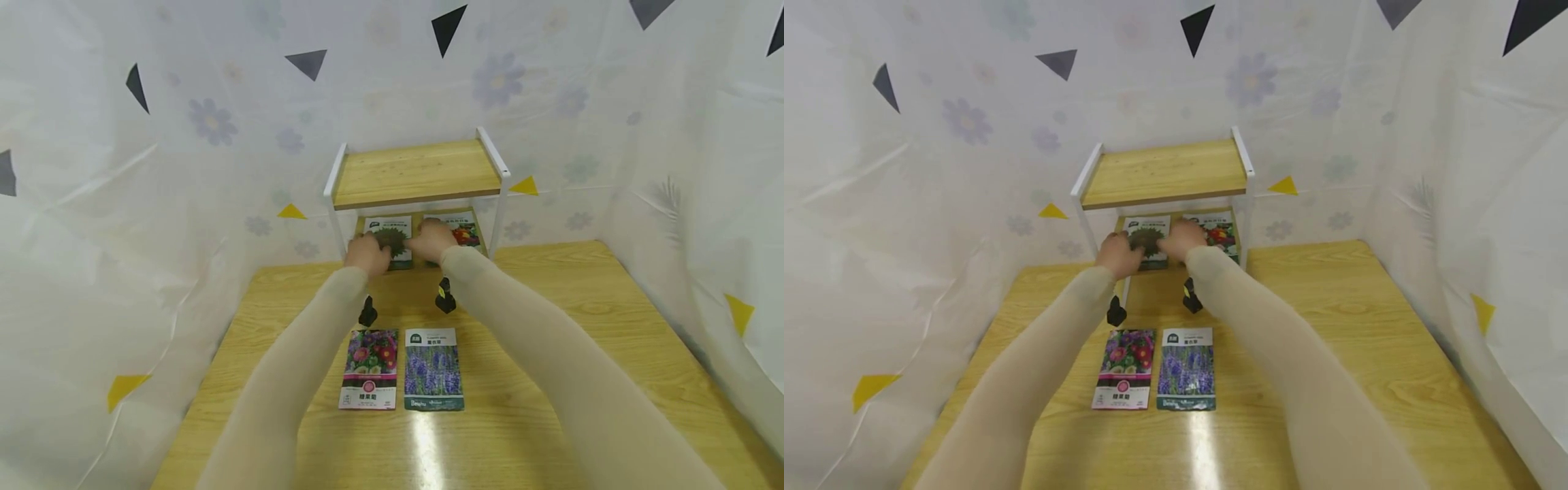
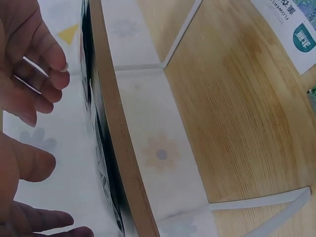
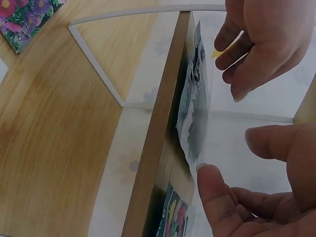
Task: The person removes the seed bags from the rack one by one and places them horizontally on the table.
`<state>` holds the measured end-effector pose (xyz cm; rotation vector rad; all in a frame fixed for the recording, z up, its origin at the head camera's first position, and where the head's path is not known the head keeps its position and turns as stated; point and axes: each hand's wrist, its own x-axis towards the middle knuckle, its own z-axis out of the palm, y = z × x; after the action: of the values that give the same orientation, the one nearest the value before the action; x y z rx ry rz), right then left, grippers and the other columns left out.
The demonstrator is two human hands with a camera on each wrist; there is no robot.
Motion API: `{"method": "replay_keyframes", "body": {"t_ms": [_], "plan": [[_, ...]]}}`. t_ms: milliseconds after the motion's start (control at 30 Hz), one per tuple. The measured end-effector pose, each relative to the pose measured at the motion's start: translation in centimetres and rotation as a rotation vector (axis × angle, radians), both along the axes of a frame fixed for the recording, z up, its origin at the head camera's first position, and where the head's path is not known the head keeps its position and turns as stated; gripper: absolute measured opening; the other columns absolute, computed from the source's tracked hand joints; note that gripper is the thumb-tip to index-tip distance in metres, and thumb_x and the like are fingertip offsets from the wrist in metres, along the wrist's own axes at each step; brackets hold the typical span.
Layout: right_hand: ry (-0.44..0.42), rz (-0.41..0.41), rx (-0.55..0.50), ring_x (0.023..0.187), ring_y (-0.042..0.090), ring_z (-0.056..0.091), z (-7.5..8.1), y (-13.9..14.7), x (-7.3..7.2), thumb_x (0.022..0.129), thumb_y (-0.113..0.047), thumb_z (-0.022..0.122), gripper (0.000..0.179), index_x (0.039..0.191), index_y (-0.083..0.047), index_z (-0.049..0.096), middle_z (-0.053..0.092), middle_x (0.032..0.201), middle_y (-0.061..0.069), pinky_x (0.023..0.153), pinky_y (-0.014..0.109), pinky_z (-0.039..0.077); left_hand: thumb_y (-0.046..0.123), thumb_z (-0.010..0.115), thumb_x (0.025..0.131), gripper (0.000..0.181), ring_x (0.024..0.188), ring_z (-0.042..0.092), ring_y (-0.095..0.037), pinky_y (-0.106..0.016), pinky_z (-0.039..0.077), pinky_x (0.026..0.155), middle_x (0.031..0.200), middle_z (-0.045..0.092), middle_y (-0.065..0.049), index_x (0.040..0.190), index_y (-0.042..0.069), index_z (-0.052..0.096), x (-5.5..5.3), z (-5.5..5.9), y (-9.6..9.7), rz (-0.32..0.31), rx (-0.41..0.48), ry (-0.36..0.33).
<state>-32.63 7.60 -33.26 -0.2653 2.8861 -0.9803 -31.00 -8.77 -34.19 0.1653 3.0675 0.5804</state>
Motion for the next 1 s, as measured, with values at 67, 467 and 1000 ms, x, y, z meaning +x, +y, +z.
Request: {"method": "replay_keyframes", "body": {"t_ms": [67,467,1000], "plan": [[0.013,-0.012,0.035,0.109,0.035,0.057,-0.4,-0.3,-0.5,0.091,-0.033,0.056,0.047,0.119,0.005,0.060,0.059,0.124,0.020,0.090,0.045,0.049,0.032,0.036,0.103,0.058,0.133,0.031,-0.044,-0.048,0.024,0.112,0.145,0.036,-0.028,0.141,-0.012,0.035,-0.3,0.0,0.1,0.014,-0.015,-0.005],[-0.091,-0.074,0.024,0.075,0.023,0.053,-0.9,-2.2,-1.3,0.087,-0.023,0.055,0.021,0.091,-0.004,0.061,0.059,0.097,0.011,0.065,0.035,0.046,0.030,0.035,0.101,0.049,0.123,0.044,-0.038,-0.051,0.031,0.105,0.130,0.052,-0.021,0.129,-0.006,0.052,-2.0,-0.6,0.8,0.112,-0.178,-0.039],[-0.078,-0.060,0.133,0.096,0.028,0.057,-1.9,-3.8,-1.9,0.089,-0.028,0.054,0.050,0.128,0.003,0.054,0.054,0.129,0.017,0.076,0.038,0.050,0.031,0.049,0.093,0.046,0.118,0.045,-0.035,-0.049,0.032,0.105,0.123,0.058,-0.015,0.126,0.001,0.059,-4.2,-1.9,0.9,0.250,-0.290,-0.158]]}}
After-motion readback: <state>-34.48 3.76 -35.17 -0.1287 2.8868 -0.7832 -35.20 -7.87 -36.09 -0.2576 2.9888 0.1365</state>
